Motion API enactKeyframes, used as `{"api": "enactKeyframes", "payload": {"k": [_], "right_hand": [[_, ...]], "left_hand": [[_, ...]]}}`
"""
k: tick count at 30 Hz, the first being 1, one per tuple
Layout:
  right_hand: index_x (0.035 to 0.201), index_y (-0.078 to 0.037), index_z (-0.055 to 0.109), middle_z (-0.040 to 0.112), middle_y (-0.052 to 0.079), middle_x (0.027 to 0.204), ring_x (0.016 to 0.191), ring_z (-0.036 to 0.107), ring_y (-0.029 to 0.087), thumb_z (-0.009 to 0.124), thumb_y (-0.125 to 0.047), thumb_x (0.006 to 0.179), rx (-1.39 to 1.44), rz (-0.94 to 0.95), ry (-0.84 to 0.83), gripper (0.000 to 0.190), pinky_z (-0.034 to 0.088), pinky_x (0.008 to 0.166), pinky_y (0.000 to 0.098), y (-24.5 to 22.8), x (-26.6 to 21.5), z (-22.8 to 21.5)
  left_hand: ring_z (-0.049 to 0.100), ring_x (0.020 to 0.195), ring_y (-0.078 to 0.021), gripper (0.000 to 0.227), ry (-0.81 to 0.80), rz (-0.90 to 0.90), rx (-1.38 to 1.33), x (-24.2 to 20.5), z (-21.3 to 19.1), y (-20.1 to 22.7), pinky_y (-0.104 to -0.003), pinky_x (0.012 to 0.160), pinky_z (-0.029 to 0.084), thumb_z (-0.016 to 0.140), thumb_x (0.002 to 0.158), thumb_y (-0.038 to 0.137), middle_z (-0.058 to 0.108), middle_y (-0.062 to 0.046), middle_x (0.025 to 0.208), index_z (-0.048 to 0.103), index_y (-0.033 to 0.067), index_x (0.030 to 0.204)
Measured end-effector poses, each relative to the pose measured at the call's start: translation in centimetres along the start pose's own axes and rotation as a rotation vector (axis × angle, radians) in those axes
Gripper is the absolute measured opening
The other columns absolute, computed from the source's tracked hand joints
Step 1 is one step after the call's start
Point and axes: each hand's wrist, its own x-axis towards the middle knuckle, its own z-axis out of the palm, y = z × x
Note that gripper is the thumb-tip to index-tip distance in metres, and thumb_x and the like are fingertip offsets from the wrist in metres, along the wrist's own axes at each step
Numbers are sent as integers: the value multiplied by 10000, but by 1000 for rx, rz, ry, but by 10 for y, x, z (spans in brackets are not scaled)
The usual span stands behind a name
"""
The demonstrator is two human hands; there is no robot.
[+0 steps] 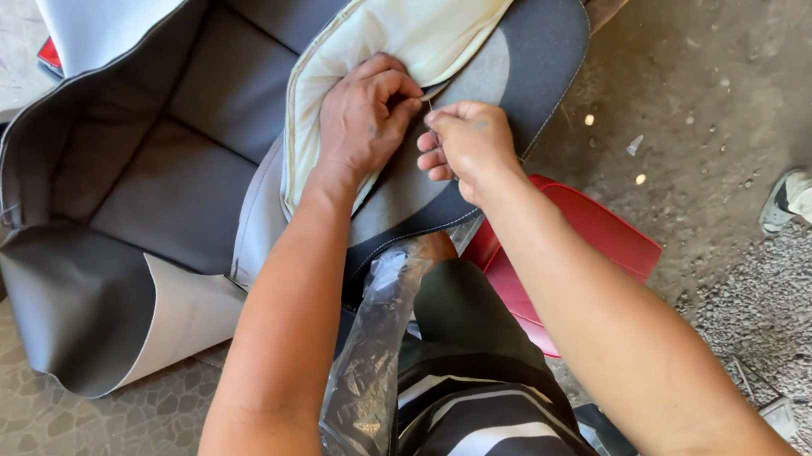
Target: Stitching a vinyl seat cover onto a car seat foam base using a needle and thread
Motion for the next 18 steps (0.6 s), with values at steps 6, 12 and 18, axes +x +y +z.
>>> {"api": "enactKeyframes", "payload": {"k": [6, 12, 18], "right_hand": [[1021, -80, 662, 612, 57, 680, 450, 567, 137, 575, -139, 1000, -90, 69, 52, 107, 415, 338, 256, -9, 5, 3], [1043, -92, 681, 614, 35, 688, 454, 540, 105, 588, -157, 997, -119, 73, 99, 123, 400, 336, 245, -6, 11, 8], [1050, -88, 720, 581, 19, 670, 452, 492, 85, 585, -130, 1011, -81, 38, 112, 147, 340, 338, 222, -11, 2, 12]], "left_hand": [[676, 874, -246, 67, -15, -93, -70, 2, -2, -2, -416, 689, 501, 726, 824, 163, 673, 38, 1007, 709, 176, 887], [673, 865, -247, 48, -20, -93, -89, 1, -1, -4, -418, 714, 498, 731, 841, 177, 669, 33, 994, 719, 174, 887], [683, 820, -220, 44, 0, -114, -89, 1, -3, -4, -395, 666, 511, 781, 817, 188, 688, 60, 963, 748, 171, 842]]}}
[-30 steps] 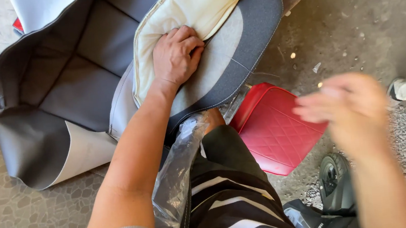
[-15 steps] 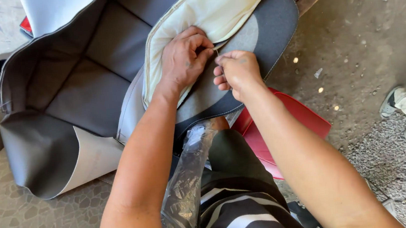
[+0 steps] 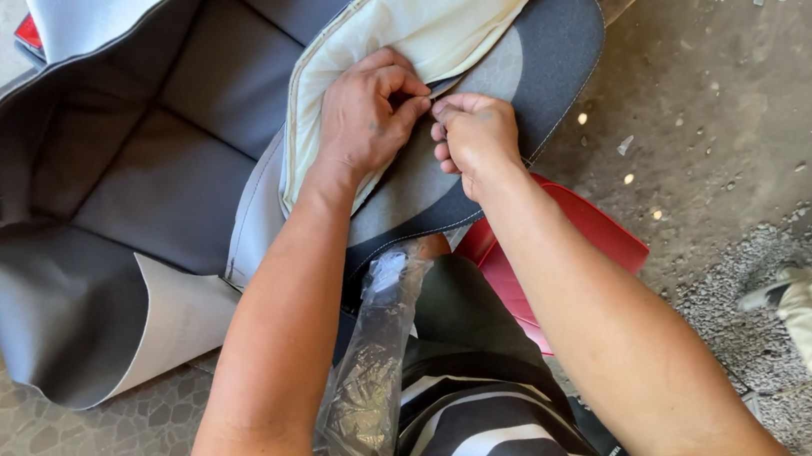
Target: Stitching a vinyl seat cover onto a car seat foam base using a needle and thread
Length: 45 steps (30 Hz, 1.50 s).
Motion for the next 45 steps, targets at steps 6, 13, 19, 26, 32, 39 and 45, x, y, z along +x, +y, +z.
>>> {"api": "enactKeyframes", "payload": {"k": [6, 13, 19, 26, 32, 39, 45], "right_hand": [[969, -88, 704, 503, -2, 612, 429, 424, 66, 593, -99, 1023, 81, -75, -35, 125, 289, 329, 208, 14, 17, -1], [1098, -93, 685, 650, 51, 681, 419, 573, 86, 622, -178, 977, -29, -93, -53, 161, 531, 326, 219, 19, 13, -7], [1048, -75, 680, 680, 72, 673, 403, 601, 113, 634, -134, 936, 24, -44, -112, 134, 542, 325, 251, 29, 34, -17], [1083, -97, 660, 704, 84, 702, 410, 607, 112, 685, -177, 930, 69, -25, -229, 174, 540, 330, 248, 13, 21, -21], [1075, -35, 633, 762, 137, 836, 423, 645, 151, 615, -165, 908, 23, 64, -186, 213, 581, 345, 291, 5, 16, -14], [1047, -34, 639, 762, 134, 824, 427, 662, 151, 615, -135, 914, -54, 13, -126, 169, 593, 349, 288, 29, 40, -5], [931, -68, 741, 639, 85, 622, 368, 514, 108, 633, -97, 888, 52, -153, -9, 120, 496, 294, 243, 36, 40, -5]], "left_hand": [[682, 832, -204, 45, -15, 18, -46, 2, -1, -5, -376, 685, 513, 800, 803, 180, 685, 46, 932, 764, 174, 830], [719, 947, -309, 92, -65, -64, -112, -4, 4, -7, -454, 816, 582, 816, 819, 237, 717, 5, 979, 756, 182, 860], [717, 959, -294, 97, -87, -101, -81, 2, 5, -12, -443, 806, 585, 812, 803, 282, 719, 44, 997, 766, 220, 861], [717, 949, -276, 105, -96, -138, -56, 1, 8, -18, -441, 806, 591, 803, 785, 324, 715, 74, 1000, 750, 245, 829], [715, 937, -270, 131, -88, -52, 74, 0, 10, -21, -439, 820, 603, 795, 792, 330, 704, 67, 995, 752, 229, 862], [705, 960, -270, 141, -75, 2, 65, -6, 8, -23, -446, 818, 600, 780, 813, 333, 684, 55, 1022, 736, 228, 897], [709, 903, -255, 125, 16, 37, 24, -4, 12, -24, -416, 776, 593, 732, 853, 361, 673, 56, 961, 698, 248, 896]]}}
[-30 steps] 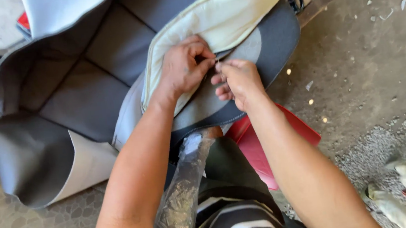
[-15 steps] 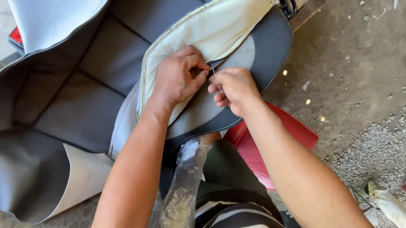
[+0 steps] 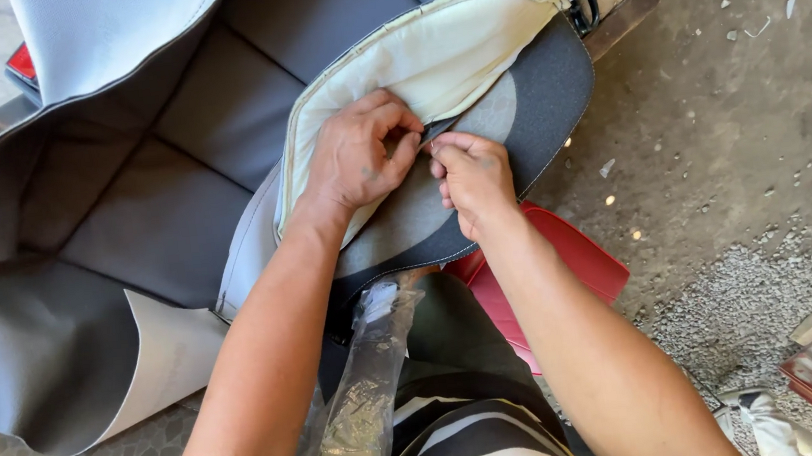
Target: Stitching a vinyl seat cover onto a car seat foam base using a needle and thread
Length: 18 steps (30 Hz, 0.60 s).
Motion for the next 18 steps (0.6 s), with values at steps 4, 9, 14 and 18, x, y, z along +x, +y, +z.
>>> {"api": "enactKeyframes", "payload": {"k": [4, 9, 14, 18], "right_hand": [[962, -73, 753, 591, 79, 626, 372, 459, 108, 619, -114, 931, 45, -75, -2, 144, 467, 292, 240, -5, -8, 4], [928, -48, 746, 601, 118, 644, 360, 446, 115, 602, -106, 924, 45, -176, 53, 155, 434, 286, 249, 1, -9, 13], [950, -39, 770, 604, 139, 659, 338, 498, 148, 628, -96, 871, 35, -214, 108, 172, 471, 281, 295, 3, -16, 14], [954, -46, 790, 603, 134, 627, 319, 507, 157, 652, -124, 860, -9, -229, 121, 184, 468, 269, 304, 2, -13, 14]], "left_hand": [[718, 899, -240, 177, 30, -94, -8, 6, -6, 17, -423, 779, 597, 740, 861, 369, 686, 62, 924, 689, 296, 1015], [706, 865, -231, 92, -44, -89, 215, 11, -8, 33, -388, 723, 595, 679, 938, 379, 615, 77, 960, 648, 326, 1006], [709, 794, -299, 141, -76, 58, 386, 13, -12, 44, -439, 670, 600, 666, 950, 348, 568, 11, 959, 591, 244, 1010], [714, 748, -231, 145, -16, 136, 507, 11, 4, 30, -347, 604, 581, 524, 1040, 381, 545, 45, 908, 557, 269, 954]]}}
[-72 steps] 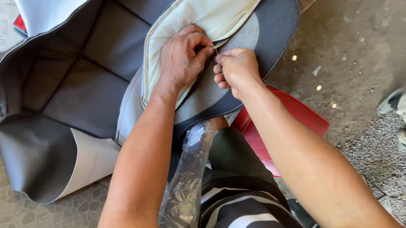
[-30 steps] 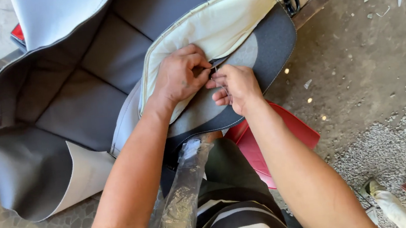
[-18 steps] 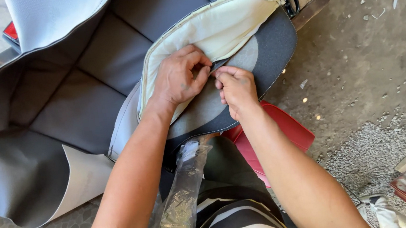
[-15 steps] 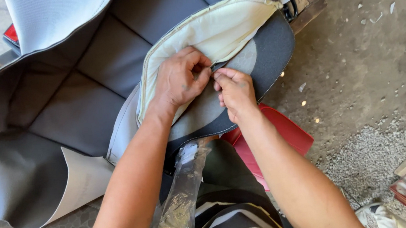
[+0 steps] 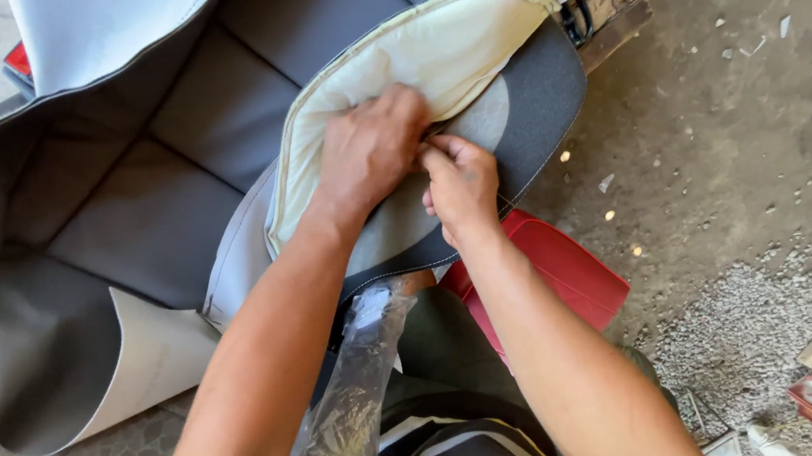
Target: Stitching a vinyl seat cover onto a car seat foam base using a needle and thread
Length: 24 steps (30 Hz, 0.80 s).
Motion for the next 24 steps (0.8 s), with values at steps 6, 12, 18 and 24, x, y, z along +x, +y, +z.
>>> {"api": "enactKeyframes", "payload": {"k": [6, 12, 18, 24], "right_hand": [[1050, -21, 753, 635, 180, 770, 324, 506, 149, 655, -141, 906, 5, 76, -30, 211, 465, 263, 278, -10, -3, -2], [1137, -15, 710, 655, 188, 881, 407, 612, 175, 638, -197, 940, 63, 164, -141, 278, 568, 327, 296, -29, -10, -20], [1309, 20, 582, 691, 287, 1228, 967, 765, 410, 613, -201, 988, 42, 54, -306, 391, 648, 768, 522, -28, -27, -66], [1222, -37, 694, 556, 150, 1334, 1269, 562, 307, 678, -166, 967, -435, -905, 62, 286, 457, 1097, 451, -43, -67, -131]], "left_hand": [[683, 611, -215, 143, 239, -38, 15, -4, 12, -4, -347, 537, 560, 595, 1002, 359, 460, 37, 863, 534, 239, 955], [681, 642, -328, 150, 247, -67, -77, -1, 2, 3, -432, 548, 550, 535, 1009, 225, 483, -30, 893, 490, 168, 879], [659, 522, -291, 161, 300, -37, 52, 7, -4, 14, -410, 491, 555, 629, 942, 269, 524, -4, 888, 540, 177, 845], [499, 787, -327, 146, 718, -417, -373, 9, -4, 29, -477, 686, 434, 509, 1031, 116, 430, -116, 921, 460, 56, 907]]}}
